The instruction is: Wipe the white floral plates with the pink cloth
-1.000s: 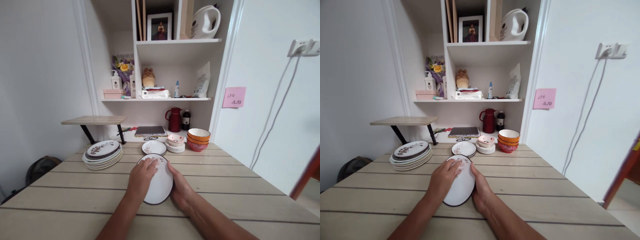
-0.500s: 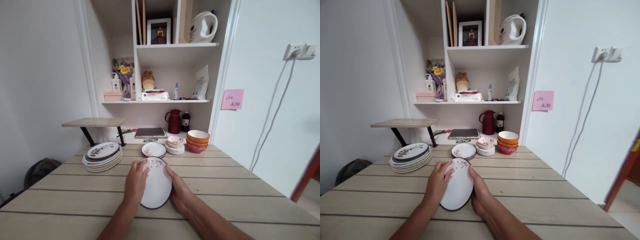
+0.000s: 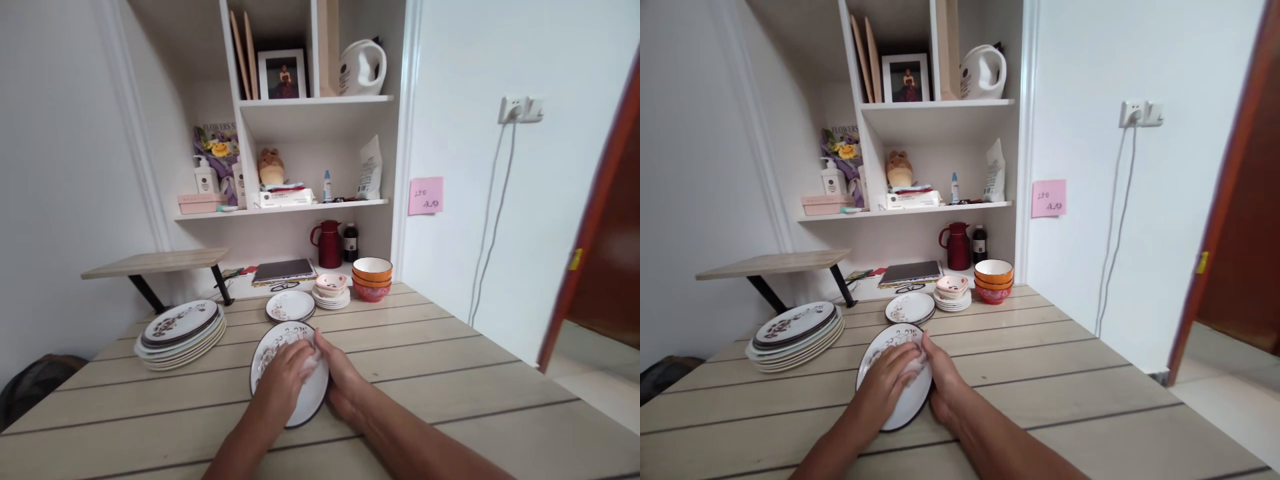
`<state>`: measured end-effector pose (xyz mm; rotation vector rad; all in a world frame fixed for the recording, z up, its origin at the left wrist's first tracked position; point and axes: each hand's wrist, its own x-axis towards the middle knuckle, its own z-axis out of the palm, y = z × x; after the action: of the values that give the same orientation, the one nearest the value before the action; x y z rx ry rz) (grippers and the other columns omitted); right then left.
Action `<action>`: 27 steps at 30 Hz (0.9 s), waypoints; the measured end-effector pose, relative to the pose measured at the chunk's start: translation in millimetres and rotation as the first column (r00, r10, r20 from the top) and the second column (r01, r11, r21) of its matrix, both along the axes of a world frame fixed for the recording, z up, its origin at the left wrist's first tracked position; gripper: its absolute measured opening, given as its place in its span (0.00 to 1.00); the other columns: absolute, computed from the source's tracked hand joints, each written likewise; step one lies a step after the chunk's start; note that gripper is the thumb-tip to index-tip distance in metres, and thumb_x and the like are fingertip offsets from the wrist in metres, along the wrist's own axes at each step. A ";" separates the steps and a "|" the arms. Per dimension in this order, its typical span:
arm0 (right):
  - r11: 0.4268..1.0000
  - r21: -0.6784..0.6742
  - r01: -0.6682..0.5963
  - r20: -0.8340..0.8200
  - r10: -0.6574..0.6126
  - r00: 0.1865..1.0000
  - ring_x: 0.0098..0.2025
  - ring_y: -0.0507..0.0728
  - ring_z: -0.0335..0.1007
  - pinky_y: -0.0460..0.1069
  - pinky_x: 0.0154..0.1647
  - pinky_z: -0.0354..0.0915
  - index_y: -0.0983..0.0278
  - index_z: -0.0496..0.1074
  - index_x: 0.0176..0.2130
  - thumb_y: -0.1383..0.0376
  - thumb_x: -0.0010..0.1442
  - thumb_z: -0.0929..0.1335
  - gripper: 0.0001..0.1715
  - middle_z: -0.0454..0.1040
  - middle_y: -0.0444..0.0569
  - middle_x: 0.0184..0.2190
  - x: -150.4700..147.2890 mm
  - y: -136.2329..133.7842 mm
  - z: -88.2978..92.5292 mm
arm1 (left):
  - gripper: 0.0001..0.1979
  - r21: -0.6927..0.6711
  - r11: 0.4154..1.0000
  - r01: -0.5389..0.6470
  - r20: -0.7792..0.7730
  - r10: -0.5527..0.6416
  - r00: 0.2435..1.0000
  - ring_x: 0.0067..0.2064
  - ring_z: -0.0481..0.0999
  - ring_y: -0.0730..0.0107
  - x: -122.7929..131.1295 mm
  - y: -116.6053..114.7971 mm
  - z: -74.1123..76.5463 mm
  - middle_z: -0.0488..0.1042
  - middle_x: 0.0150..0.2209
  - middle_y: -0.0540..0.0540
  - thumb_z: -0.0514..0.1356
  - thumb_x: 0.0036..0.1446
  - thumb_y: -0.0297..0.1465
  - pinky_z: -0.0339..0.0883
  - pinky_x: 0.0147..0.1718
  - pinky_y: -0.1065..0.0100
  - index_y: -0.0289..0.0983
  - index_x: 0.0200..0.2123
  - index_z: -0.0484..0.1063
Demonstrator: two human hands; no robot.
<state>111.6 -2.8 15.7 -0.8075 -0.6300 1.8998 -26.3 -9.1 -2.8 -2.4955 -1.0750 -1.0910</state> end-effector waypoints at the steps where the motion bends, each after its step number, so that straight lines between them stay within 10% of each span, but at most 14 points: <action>1: 1.000 -0.018 -0.015 -0.007 0.015 1.000 0.34 0.58 0.76 0.51 0.43 0.68 0.72 0.74 0.40 0.48 0.60 0.63 0.29 0.80 0.55 0.31 1.5 1.7 0.4 | 0.15 -0.041 0.998 0.039 -0.033 -0.040 0.999 0.51 0.73 0.63 3.3 -5.0 2.3 0.75 0.50 0.43 0.53 0.61 0.27 0.70 0.51 0.59 0.40 0.50 0.70; 9: 0.998 -0.035 -0.059 -0.174 0.052 0.983 0.40 0.60 0.77 0.54 0.49 0.67 0.75 0.71 0.48 0.50 0.63 0.61 0.32 0.80 0.60 0.38 11.3 20.4 -6.9 | 0.13 -0.305 0.952 0.039 -0.186 -0.100 0.977 0.47 0.74 0.64 5.9 -27.0 16.3 0.76 0.48 0.48 0.54 0.59 0.26 0.69 0.47 0.63 0.42 0.46 0.72; 18: 0.998 -0.019 0.058 -0.076 -0.059 0.995 0.42 0.60 0.77 0.54 0.51 0.67 0.70 0.71 0.51 0.49 0.61 0.62 0.31 0.80 0.57 0.42 22.8 31.1 -13.8 | 0.15 -0.259 0.945 -0.200 -0.109 0.177 0.978 0.47 0.74 0.65 -18.2 -14.9 11.8 0.75 0.47 0.48 0.53 0.58 0.25 0.70 0.46 0.64 0.42 0.46 0.72; 27: 0.999 0.006 -0.037 0.003 0.037 0.999 0.38 0.61 0.78 0.55 0.48 0.68 0.72 0.74 0.44 0.48 0.58 0.65 0.30 0.81 0.58 0.36 19.7 19.4 -9.4 | 0.20 -0.144 0.988 -0.049 -0.184 0.022 0.983 0.50 0.74 0.65 -2.0 -16.3 -6.9 0.73 0.51 0.46 0.54 0.59 0.22 0.72 0.47 0.64 0.45 0.52 0.68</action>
<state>131.3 16.6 6.3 -0.7999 -0.6563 1.9291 -28.4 -25.5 -9.7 -2.6176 -1.1808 -0.7799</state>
